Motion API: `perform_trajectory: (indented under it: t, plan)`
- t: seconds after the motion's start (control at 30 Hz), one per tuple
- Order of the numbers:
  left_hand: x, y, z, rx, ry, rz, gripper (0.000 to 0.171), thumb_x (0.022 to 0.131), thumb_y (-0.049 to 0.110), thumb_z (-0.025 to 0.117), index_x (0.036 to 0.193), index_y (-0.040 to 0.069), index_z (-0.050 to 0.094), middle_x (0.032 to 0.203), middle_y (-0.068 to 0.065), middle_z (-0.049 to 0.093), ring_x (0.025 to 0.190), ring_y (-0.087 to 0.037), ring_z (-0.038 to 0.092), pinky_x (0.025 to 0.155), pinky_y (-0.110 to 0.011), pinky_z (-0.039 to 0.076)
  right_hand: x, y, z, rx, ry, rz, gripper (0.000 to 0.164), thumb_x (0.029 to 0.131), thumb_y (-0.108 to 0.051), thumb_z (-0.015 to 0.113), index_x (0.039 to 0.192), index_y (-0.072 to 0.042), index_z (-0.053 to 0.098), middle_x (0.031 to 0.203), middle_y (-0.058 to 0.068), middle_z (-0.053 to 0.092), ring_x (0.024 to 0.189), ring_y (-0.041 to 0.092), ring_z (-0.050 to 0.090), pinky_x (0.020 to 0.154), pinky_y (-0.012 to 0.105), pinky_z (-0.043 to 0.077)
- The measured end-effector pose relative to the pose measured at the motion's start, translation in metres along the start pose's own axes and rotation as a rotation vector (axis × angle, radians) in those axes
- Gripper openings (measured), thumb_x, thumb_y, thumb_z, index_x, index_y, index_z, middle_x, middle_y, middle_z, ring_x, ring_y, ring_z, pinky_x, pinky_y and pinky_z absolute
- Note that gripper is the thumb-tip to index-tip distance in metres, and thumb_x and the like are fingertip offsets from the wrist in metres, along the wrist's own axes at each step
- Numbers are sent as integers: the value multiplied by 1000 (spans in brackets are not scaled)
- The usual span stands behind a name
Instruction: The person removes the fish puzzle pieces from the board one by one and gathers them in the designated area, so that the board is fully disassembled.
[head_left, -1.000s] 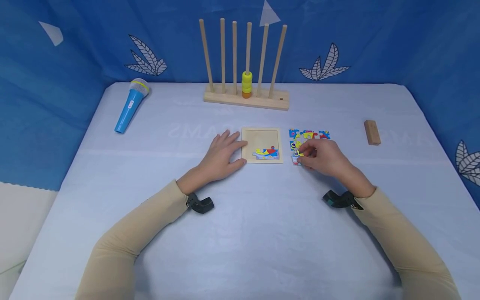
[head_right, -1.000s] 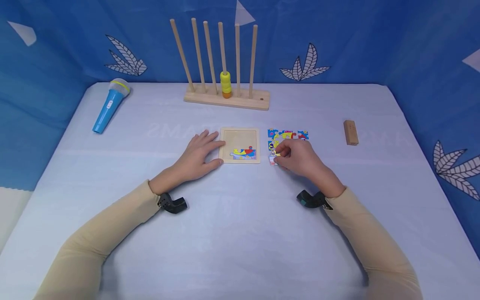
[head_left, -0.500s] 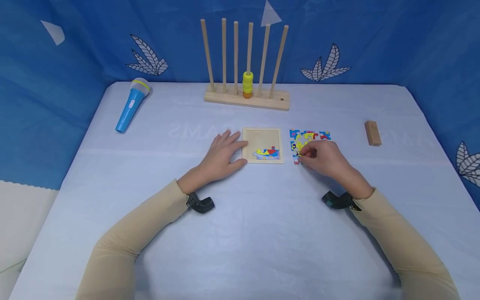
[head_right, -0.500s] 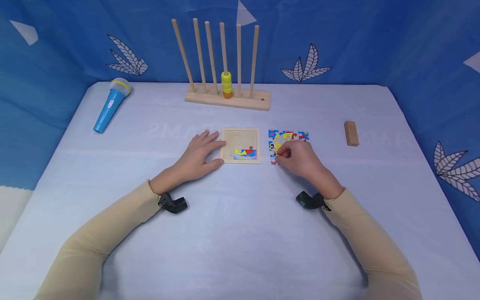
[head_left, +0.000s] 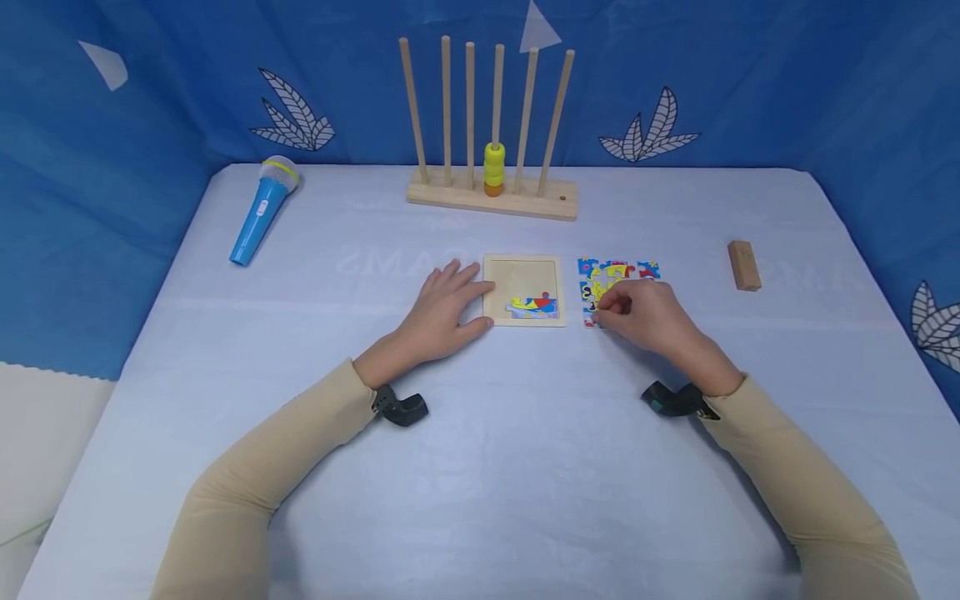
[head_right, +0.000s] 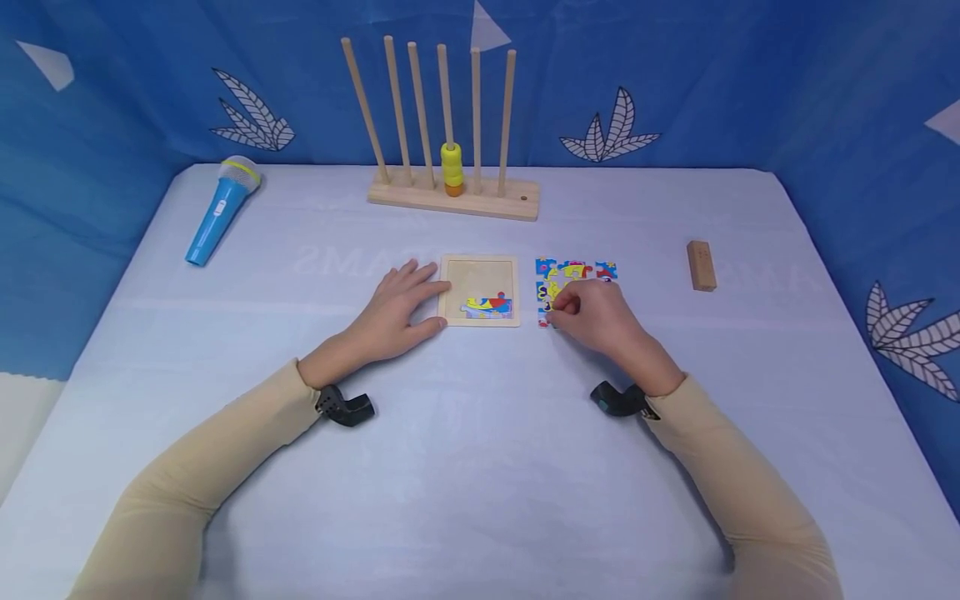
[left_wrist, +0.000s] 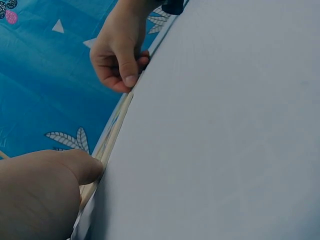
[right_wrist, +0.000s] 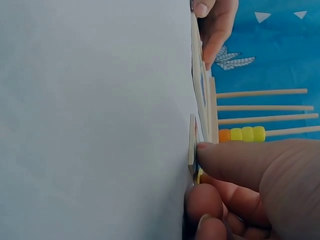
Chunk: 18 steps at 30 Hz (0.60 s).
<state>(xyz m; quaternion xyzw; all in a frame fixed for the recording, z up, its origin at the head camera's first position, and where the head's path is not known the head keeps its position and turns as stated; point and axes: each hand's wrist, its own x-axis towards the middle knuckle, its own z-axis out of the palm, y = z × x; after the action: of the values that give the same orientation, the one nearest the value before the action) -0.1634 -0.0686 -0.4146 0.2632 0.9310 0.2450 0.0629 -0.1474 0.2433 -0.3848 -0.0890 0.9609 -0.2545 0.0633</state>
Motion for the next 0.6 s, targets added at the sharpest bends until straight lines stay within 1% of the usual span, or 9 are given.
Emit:
perform_trajectory:
  t: [0.17, 0.4, 0.6]
  plan:
    - [0, 0, 1, -4, 2, 1, 57, 97, 34, 64, 148, 11, 54, 165, -18, 35, 158, -42, 19, 127, -63, 12, 0, 3, -2, 12, -11, 15, 14, 87, -13, 77, 92, -1, 74, 82, 11, 66, 79, 23, 56, 65, 26, 43]
    - [0, 1, 1, 0, -2, -5, 57, 97, 35, 64, 148, 12, 54, 165, -18, 35, 158, -42, 18, 127, -62, 11, 2, 7, -1, 21, -12, 7, 13, 87, -12, 76, 93, -1, 73, 82, 10, 64, 80, 23, 56, 67, 25, 42]
    - [0, 1, 0, 1, -4, -4, 57, 97, 35, 63, 148, 12, 54, 165, -18, 34, 158, -42, 18, 127, -63, 11, 3, 7, -1, 29, -10, 17, 14, 87, -13, 76, 94, -2, 72, 83, 10, 63, 81, 24, 56, 67, 26, 43]
